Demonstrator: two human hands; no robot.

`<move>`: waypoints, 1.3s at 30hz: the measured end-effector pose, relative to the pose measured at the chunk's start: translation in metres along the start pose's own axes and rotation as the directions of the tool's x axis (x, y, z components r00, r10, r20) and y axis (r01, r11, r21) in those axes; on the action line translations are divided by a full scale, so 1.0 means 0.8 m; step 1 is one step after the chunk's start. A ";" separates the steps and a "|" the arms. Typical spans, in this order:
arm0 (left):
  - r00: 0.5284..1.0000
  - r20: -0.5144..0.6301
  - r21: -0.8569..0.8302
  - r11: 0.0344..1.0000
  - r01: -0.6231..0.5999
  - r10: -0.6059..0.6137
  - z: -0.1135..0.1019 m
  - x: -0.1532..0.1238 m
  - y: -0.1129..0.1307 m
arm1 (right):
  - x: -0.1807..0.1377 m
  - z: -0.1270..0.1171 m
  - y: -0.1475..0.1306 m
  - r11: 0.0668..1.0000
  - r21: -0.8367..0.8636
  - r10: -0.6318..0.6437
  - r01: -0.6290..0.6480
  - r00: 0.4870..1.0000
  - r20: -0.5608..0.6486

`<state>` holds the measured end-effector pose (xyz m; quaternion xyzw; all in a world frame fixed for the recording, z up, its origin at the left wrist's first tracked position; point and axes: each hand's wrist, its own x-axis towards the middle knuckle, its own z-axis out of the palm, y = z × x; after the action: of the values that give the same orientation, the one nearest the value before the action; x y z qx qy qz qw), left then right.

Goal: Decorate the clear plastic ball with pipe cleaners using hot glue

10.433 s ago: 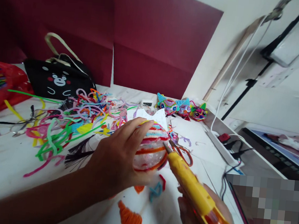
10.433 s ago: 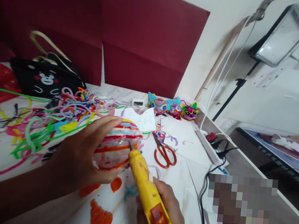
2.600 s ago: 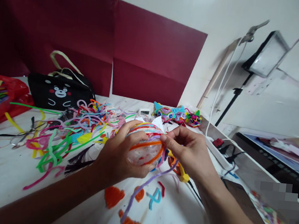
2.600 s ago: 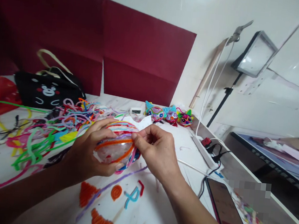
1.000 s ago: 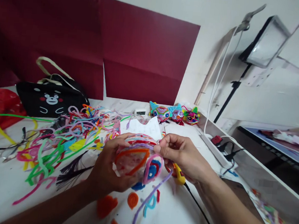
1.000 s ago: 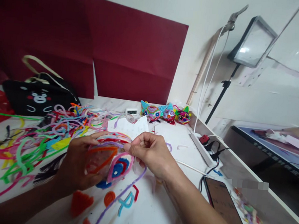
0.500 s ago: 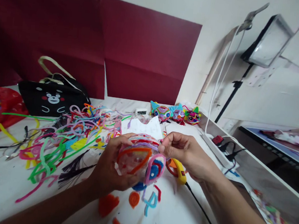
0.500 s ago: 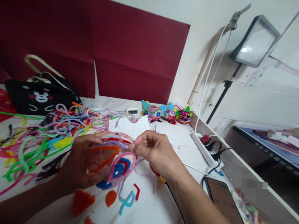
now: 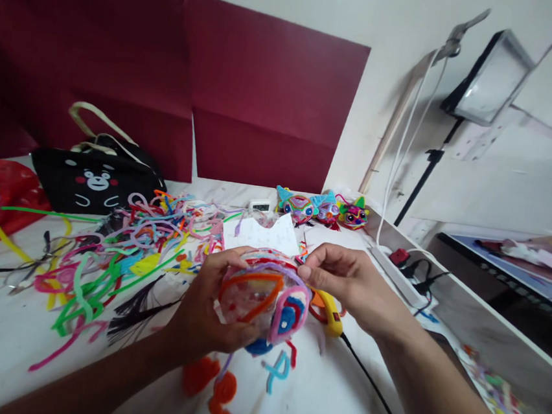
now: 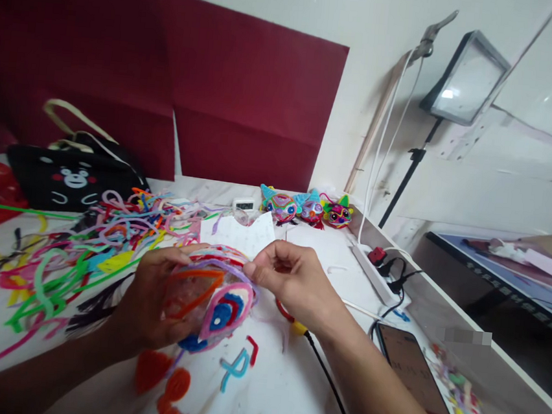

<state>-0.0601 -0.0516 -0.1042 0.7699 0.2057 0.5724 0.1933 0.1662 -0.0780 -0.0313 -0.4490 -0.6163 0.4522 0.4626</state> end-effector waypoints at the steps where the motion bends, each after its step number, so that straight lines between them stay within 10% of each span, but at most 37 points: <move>1: 1.000 0.011 -0.027 1.000 0.001 -0.001 0.000 0.000 0.000 | -0.002 0.001 0.002 0.996 -0.053 -0.072 0.070 0.997 -0.037; 8: 0.997 0.035 -0.149 0.986 0.069 -0.065 0.001 -0.010 -0.004 | -0.010 0.001 0.005 0.668 -0.421 -0.627 0.614 0.769 0.127; 15: 0.994 0.031 -0.198 0.974 0.112 -0.108 0.003 -0.012 -0.002 | -0.007 -0.005 0.000 0.440 -0.472 -0.689 0.764 0.624 0.369; 39: 0.996 -0.009 -0.174 0.981 0.089 -0.092 0.009 -0.018 -0.003 | -0.006 -0.009 -0.002 0.466 -0.417 -0.680 0.780 0.617 0.396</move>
<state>-0.0575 -0.0575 -0.1190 0.7348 0.1916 0.5855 0.2838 0.1740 -0.0822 -0.0297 -0.2125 -0.8882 0.0478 0.4046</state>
